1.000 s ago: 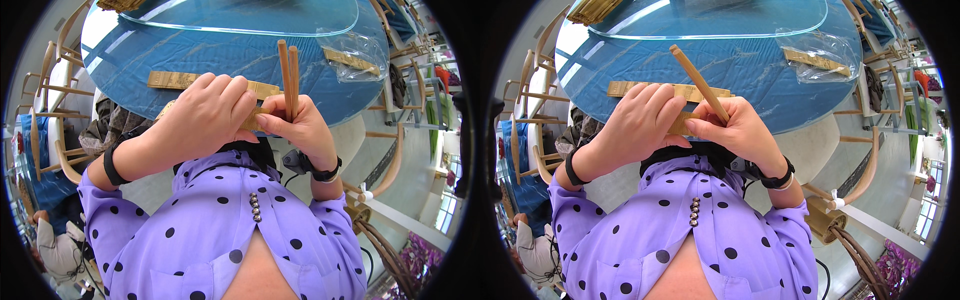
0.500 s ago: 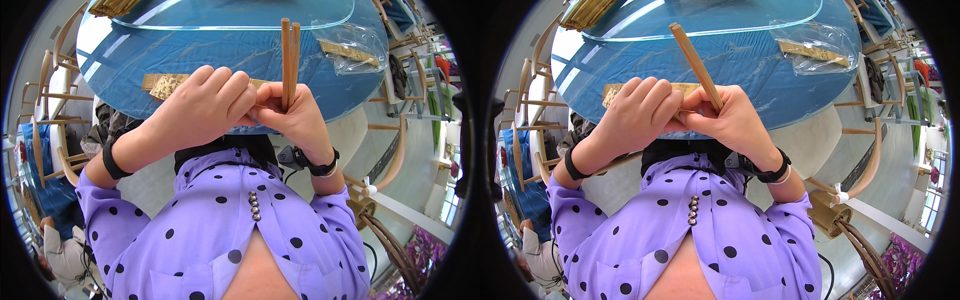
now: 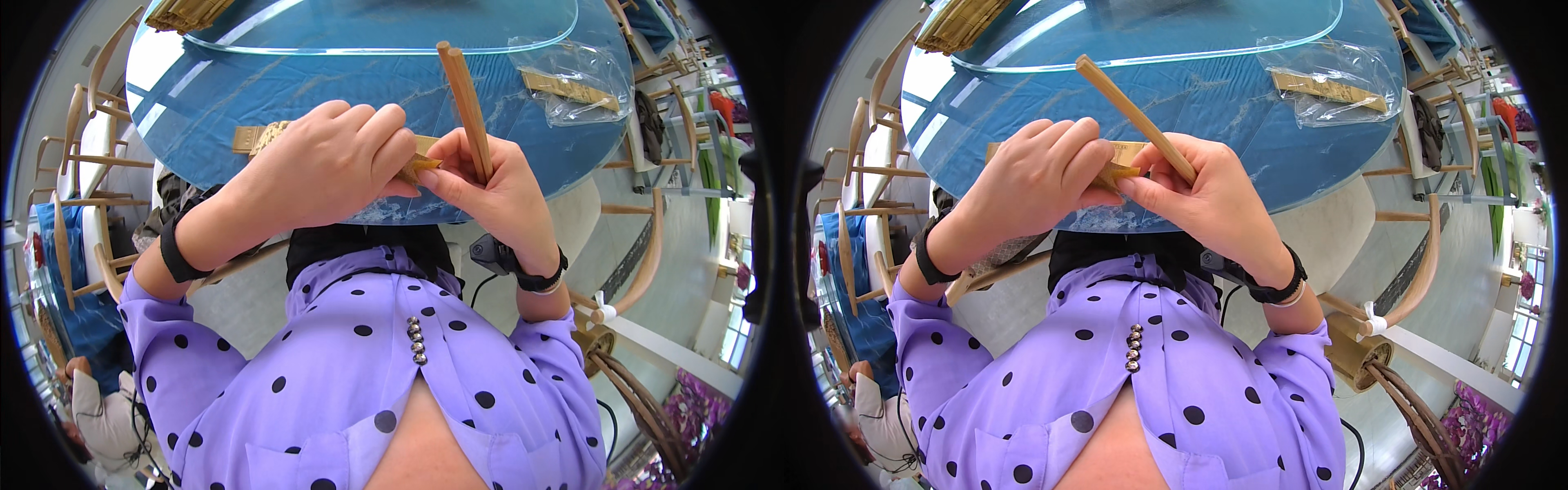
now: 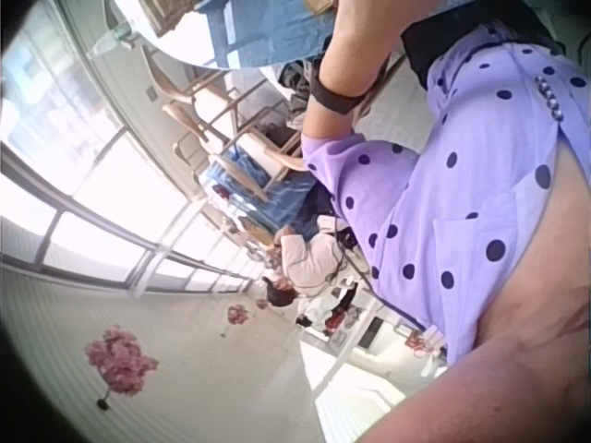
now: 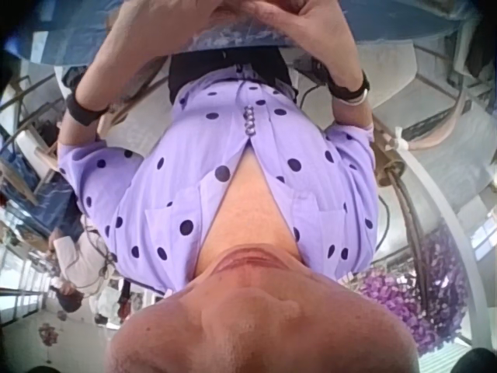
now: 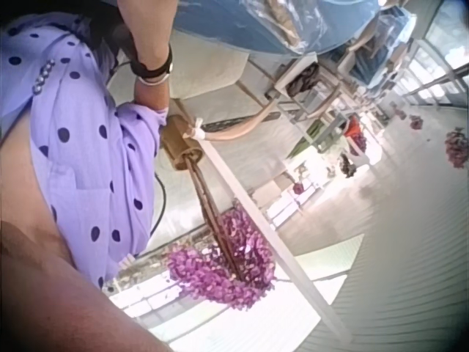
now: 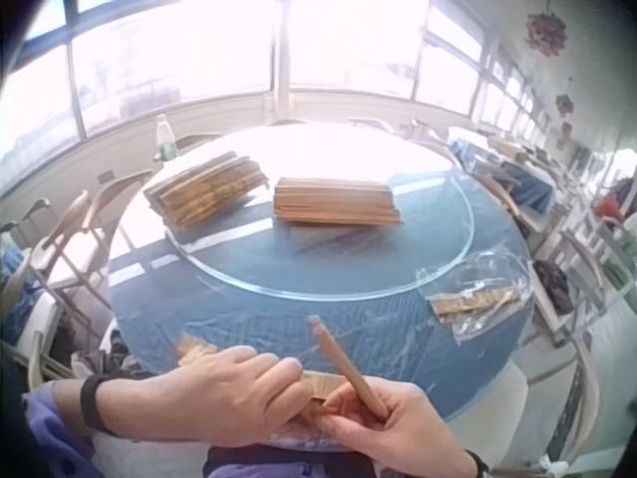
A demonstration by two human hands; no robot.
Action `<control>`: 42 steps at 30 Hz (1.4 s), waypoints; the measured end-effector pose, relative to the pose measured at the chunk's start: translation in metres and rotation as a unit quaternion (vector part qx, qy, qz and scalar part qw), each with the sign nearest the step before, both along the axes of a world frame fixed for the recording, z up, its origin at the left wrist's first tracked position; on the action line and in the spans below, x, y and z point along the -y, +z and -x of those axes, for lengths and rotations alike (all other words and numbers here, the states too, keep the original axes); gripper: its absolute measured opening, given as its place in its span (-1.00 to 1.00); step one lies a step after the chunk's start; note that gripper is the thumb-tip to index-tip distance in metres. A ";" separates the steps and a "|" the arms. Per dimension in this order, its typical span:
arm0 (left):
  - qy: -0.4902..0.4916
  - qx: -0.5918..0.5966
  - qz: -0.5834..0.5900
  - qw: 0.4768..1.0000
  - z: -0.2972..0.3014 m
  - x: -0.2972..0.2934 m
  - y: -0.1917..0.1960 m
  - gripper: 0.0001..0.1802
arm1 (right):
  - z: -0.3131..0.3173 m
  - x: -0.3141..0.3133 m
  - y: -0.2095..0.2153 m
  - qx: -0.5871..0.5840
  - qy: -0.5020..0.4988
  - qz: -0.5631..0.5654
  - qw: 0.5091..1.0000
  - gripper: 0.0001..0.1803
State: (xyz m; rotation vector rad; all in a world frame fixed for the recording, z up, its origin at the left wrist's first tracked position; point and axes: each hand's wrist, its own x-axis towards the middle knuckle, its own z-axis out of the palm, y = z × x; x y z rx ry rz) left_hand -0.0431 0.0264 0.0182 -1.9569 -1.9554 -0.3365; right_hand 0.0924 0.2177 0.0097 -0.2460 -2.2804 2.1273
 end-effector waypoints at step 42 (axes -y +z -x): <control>0.078 0.451 -0.090 0.885 0.016 0.010 0.016 -0.86 | -0.011 -0.024 0.010 -0.271 -0.075 -0.640 0.715 -0.53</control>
